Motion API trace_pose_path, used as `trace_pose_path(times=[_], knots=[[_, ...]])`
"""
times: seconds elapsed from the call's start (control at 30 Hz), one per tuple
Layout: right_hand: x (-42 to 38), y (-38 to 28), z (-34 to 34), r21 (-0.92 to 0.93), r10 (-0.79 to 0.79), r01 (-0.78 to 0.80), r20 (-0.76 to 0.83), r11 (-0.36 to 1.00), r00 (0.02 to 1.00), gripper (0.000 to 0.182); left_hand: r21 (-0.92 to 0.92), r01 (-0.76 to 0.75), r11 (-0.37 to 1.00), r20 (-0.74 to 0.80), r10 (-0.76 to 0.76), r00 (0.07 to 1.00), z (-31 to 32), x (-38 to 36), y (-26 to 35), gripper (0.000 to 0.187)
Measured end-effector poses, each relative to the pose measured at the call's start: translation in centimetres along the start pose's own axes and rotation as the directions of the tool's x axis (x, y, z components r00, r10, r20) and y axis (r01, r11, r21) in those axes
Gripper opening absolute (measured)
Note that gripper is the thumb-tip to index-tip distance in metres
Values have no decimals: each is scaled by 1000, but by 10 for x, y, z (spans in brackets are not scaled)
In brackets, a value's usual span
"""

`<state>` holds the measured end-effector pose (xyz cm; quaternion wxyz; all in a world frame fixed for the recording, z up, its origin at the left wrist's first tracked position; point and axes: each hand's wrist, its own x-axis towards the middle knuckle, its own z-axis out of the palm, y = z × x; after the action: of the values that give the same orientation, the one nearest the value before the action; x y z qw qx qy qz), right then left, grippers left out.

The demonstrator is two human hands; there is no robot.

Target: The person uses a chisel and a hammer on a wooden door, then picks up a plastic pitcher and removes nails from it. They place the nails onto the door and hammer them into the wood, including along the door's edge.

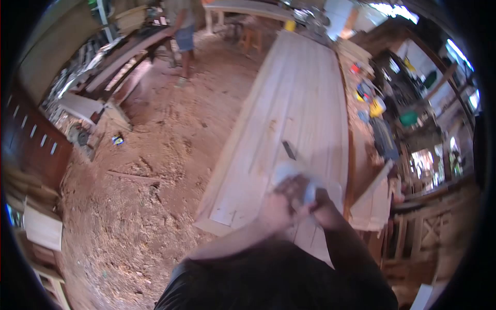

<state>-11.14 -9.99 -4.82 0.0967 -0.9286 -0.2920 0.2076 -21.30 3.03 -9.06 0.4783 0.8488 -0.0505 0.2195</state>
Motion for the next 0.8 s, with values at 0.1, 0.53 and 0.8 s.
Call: trace_pose_path(times=[0.1,0.53,0.8], knots=[[-4,11,-8,59,-46,67,-301,996,953,24,-184,248,951,40,-245,969,-11,18,-12,70],[-40,13,-45,972,5,207,-209,111,978,21,-474,364,801,-220,-509,832,-24,59,-32,57],[-44,-37,13,584,-215,390,-347,712,913,19,-974,76,-214,174,-489,855,-16,-17,7,59]])
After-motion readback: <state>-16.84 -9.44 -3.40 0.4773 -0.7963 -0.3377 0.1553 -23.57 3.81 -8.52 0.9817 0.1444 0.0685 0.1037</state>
